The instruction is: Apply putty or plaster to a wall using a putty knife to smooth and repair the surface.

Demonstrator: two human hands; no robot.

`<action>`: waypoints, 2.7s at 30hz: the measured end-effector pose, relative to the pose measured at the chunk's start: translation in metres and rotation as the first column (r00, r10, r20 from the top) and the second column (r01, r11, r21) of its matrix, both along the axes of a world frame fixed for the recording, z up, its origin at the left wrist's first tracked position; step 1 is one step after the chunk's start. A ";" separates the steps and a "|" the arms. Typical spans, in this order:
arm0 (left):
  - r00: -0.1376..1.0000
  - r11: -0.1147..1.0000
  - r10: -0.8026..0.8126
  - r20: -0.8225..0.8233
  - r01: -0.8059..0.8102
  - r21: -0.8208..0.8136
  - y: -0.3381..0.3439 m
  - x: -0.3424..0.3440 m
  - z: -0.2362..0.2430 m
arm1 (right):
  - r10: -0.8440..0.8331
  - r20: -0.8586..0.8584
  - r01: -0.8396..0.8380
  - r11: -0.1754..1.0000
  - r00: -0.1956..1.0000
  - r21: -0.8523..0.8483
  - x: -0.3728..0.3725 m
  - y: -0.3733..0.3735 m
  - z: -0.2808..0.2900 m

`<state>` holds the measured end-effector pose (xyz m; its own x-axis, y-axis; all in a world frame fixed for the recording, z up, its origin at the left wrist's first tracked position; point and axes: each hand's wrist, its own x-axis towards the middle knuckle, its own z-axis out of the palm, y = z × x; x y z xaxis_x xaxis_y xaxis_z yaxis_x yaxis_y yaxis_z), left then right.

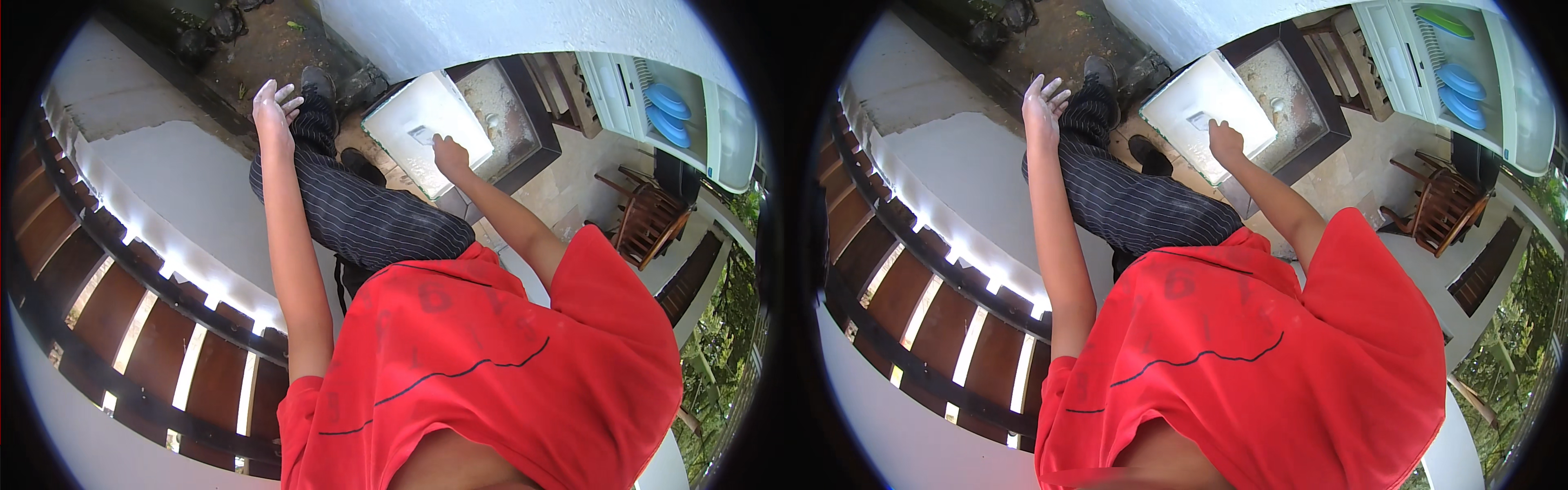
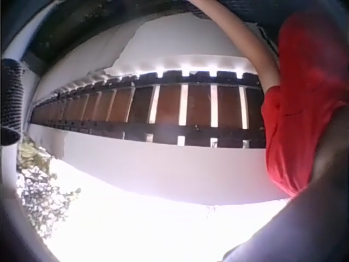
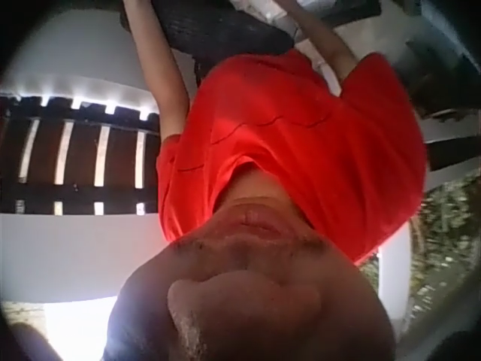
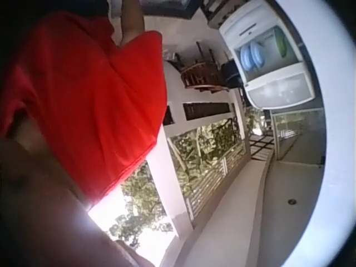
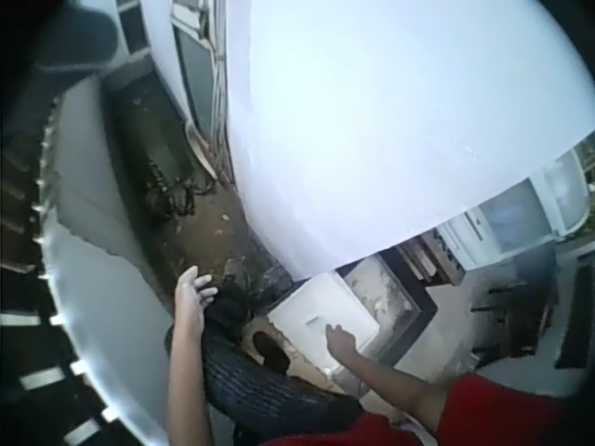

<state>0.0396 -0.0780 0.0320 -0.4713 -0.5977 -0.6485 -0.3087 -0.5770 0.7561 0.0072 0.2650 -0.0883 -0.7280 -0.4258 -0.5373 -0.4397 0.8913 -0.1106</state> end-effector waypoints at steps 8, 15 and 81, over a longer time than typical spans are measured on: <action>1.000 1.000 -0.014 0.020 0.014 0.012 0.005 0.000 0.008 | 0.148 -0.006 -0.147 0.985 0.989 0.088 -0.008 -0.008 -0.031; 1.000 1.000 -0.017 -0.018 0.017 -0.005 0.002 -0.007 0.002 | 0.148 0.159 -0.167 0.979 0.976 0.113 -0.010 0.022 -0.010; 0.876 0.701 -0.423 -0.231 0.155 -0.696 0.081 -0.096 0.024 | -0.261 0.815 0.852 0.071 0.517 -0.518 -0.165 -0.308 0.178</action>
